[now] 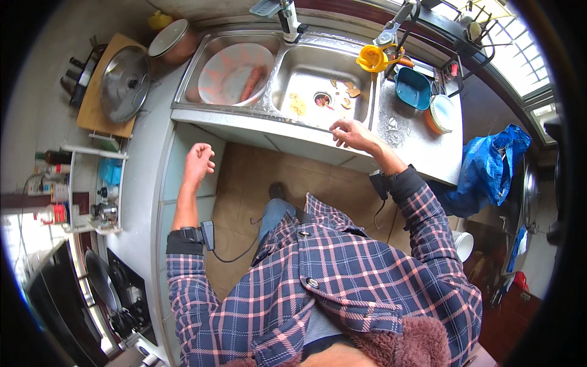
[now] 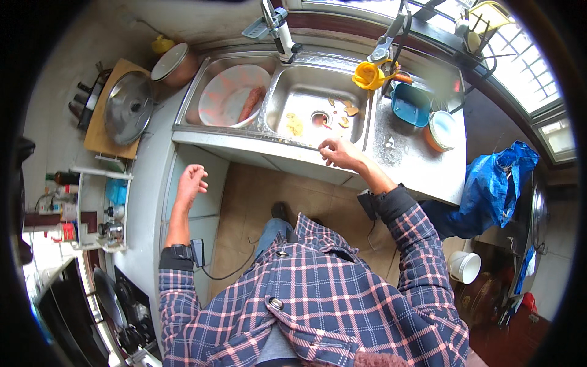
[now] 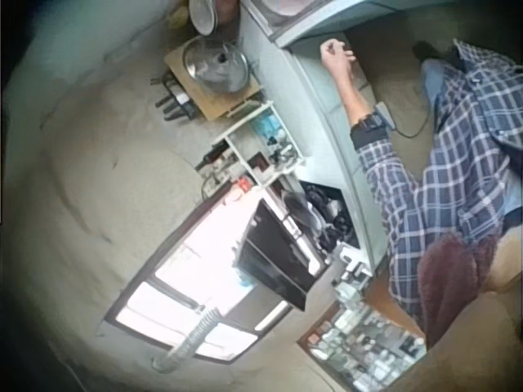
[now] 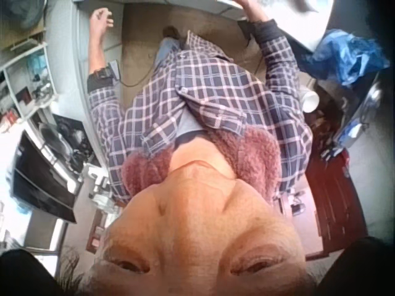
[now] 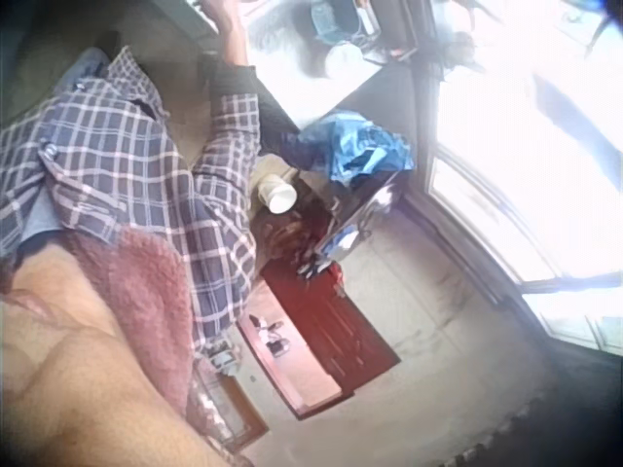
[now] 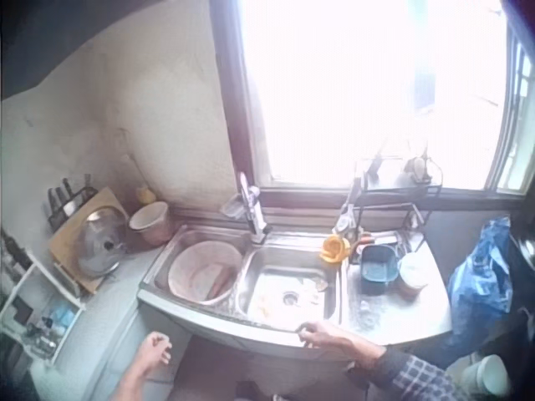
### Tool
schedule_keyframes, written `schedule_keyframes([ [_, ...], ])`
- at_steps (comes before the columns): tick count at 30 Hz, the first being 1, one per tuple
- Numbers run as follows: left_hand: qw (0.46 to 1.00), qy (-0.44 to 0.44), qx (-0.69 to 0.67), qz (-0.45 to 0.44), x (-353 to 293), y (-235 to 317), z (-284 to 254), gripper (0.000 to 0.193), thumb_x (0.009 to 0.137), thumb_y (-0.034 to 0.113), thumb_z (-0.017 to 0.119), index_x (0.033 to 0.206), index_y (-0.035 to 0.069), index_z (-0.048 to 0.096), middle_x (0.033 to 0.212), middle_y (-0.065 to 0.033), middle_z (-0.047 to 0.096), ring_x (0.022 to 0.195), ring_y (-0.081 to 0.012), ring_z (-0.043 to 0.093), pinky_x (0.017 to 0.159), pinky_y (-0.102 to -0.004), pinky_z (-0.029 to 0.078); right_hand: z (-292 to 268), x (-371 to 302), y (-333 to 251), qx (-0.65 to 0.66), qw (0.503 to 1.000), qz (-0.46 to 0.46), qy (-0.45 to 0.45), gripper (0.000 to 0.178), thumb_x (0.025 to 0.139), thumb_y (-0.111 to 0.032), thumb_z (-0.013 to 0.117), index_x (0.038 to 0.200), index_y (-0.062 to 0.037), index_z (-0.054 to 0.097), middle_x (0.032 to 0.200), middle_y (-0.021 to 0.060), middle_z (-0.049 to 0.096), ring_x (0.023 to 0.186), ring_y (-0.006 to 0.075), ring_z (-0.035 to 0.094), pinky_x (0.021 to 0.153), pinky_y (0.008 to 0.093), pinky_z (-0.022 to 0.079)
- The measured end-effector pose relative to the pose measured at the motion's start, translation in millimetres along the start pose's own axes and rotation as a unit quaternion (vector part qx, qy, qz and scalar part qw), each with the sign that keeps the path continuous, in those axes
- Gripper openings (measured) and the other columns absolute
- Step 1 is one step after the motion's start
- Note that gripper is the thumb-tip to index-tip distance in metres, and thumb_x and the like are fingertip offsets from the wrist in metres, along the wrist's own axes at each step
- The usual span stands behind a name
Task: The person sweeps debris into a dustpan and disposes of it, then mops the floor. They wash their hands, fill an electric kettle with water from a large jar, place the kettle on the counter, and wipe the countertop and stovetop with a cloth.
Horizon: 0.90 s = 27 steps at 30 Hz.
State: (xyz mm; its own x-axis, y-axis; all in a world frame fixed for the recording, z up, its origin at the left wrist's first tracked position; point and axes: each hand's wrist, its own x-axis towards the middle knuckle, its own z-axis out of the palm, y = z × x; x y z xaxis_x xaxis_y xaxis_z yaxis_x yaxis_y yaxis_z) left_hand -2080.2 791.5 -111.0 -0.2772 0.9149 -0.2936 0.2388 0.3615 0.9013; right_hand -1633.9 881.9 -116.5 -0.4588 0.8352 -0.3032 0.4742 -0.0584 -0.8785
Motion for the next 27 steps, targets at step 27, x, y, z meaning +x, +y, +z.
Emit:
schedule_keyframes([
  [27, 0.857, -0.176, -0.365, -0.318, 171, 107, 192, 0.012, 0.087, 0.014, 0.056, 0.095, 0.006, 0.053, 0.082, -0.0080, 0.059, 0.073, -0.0247, 0.060, 0.063, -0.0350, 0.054, -62, 208, 15, -0.062, 0.978, -0.025, 0.199, 0.028, 0.092, -0.023, 0.045, 0.090, -0.0008, 0.061, 0.081, 0.0197, 0.064, 0.080, 0.0358, 0.063, 0.067, 0.0438, 0.052],
])
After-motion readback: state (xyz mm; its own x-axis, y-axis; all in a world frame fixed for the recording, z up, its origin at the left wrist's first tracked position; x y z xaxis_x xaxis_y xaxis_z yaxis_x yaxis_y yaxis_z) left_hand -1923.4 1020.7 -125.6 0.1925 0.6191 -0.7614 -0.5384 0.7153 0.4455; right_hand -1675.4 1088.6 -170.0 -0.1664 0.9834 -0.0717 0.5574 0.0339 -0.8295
